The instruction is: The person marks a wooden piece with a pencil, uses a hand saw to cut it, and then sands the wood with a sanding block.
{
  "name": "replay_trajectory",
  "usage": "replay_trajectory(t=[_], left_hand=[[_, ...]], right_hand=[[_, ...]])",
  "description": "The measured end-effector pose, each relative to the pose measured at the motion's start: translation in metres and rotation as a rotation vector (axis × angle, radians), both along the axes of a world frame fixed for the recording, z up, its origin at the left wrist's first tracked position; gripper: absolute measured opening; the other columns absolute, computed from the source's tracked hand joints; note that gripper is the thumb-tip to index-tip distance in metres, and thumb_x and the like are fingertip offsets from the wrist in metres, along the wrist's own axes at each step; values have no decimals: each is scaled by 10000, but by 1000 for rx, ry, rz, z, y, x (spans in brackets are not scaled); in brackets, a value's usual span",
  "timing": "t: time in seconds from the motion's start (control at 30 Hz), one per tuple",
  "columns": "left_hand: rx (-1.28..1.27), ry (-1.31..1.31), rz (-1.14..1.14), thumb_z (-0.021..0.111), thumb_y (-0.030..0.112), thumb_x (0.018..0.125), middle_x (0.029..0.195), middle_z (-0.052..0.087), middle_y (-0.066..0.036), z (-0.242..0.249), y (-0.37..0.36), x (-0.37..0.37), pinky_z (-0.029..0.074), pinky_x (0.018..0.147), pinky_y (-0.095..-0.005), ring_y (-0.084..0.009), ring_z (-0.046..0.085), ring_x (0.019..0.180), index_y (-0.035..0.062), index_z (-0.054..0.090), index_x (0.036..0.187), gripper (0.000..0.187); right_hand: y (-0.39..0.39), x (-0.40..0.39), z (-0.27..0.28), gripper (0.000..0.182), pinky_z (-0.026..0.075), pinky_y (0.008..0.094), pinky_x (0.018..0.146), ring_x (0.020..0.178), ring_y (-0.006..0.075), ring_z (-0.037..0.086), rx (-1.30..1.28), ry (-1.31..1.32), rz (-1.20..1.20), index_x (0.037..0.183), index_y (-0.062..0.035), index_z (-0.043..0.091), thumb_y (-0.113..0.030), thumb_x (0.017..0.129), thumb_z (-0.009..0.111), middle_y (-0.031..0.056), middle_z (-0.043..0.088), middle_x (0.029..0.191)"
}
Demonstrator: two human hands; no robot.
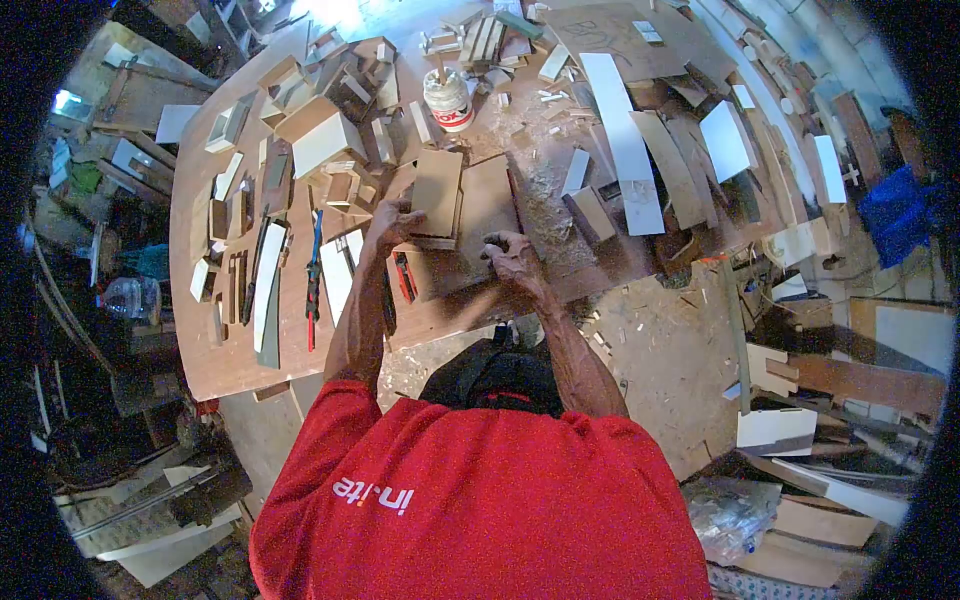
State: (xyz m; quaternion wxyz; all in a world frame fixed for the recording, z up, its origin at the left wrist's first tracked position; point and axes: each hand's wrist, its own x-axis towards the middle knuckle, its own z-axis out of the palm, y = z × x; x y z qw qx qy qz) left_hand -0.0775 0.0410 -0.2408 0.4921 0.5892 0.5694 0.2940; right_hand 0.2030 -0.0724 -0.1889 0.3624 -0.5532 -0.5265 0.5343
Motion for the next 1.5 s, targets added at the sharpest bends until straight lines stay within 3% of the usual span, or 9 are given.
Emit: replay_trajectory(t=[0.1,0.2,0.37,0.47,0.6,0.77,0.93,1.2,1.5], left_hand=[[-10,180,-47,751,120,794,748,647,-12,63,-14,19,451,589,-283,-94,548,660,-69,684,915,234],[-8,311,-84,751,130,791,733,650,-15,59,-10,18,450,585,-288,-102,552,647,-53,693,909,225],[24,386,-125,744,135,793,750,679,-52,48,-6,14,467,597,-309,-119,576,657,-46,696,916,225],[96,431,-174,744,145,792,759,693,-71,55,-8,16,481,612,-317,-126,595,665,-47,697,913,232],[14,428,-141,752,156,787,756,698,-72,91,-17,30,487,617,-316,-131,605,664,-45,701,906,239],[60,424,-125,757,167,784,752,699,-74,51,-8,18,486,612,-318,-130,606,656,-29,706,917,243],[17,371,-93,741,145,787,754,700,-71,47,-9,16,489,627,-313,-129,609,661,-13,710,929,215],[117,505,-57,752,330,732,815,680,-226,115,-33,43,513,679,-418,-339,680,773,-23,696,893,393],[121,802,-16,756,380,719,853,675,-246,91,-23,41,521,719,-457,-379,671,821,-27,680,873,442]], right_hand=[[-3,1,9,298,505,277,600,706,118,635,-68,84,13,1086,25,644,-184,879,594,68,711,858],[-1,-1,-1,305,503,280,608,702,121,630,-71,26,17,1078,24,649,-199,880,586,73,710,862],[2,-1,-14,297,449,246,505,595,84,565,198,-47,16,1047,31,646,-206,882,578,55,684,791],[-2,1,3,297,449,257,503,586,92,561,-11,31,43,1051,39,633,-198,879,579,58,684,788],[-2,-1,-5,303,439,249,494,585,84,555,11,74,7,1064,42,624,-195,882,576,60,687,802],[-2,-1,0,338,476,251,533,641,96,604,-53,57,-7,1134,53,597,-172,882,583,72,697,832],[-1,-1,2,334,512,271,599,700,128,642,-132,88,-13,1146,59,592,-156,892,572,91,705,866],[-4,-1,6,313,524,278,624,722,140,653,-93,105,-22,1126,67,593,-151,903,565,112,705,880],[-4,1,2,321,499,260,577,679,118,628,-85,133,-32,1122,56,596,-171,895,592,87,696,855]])
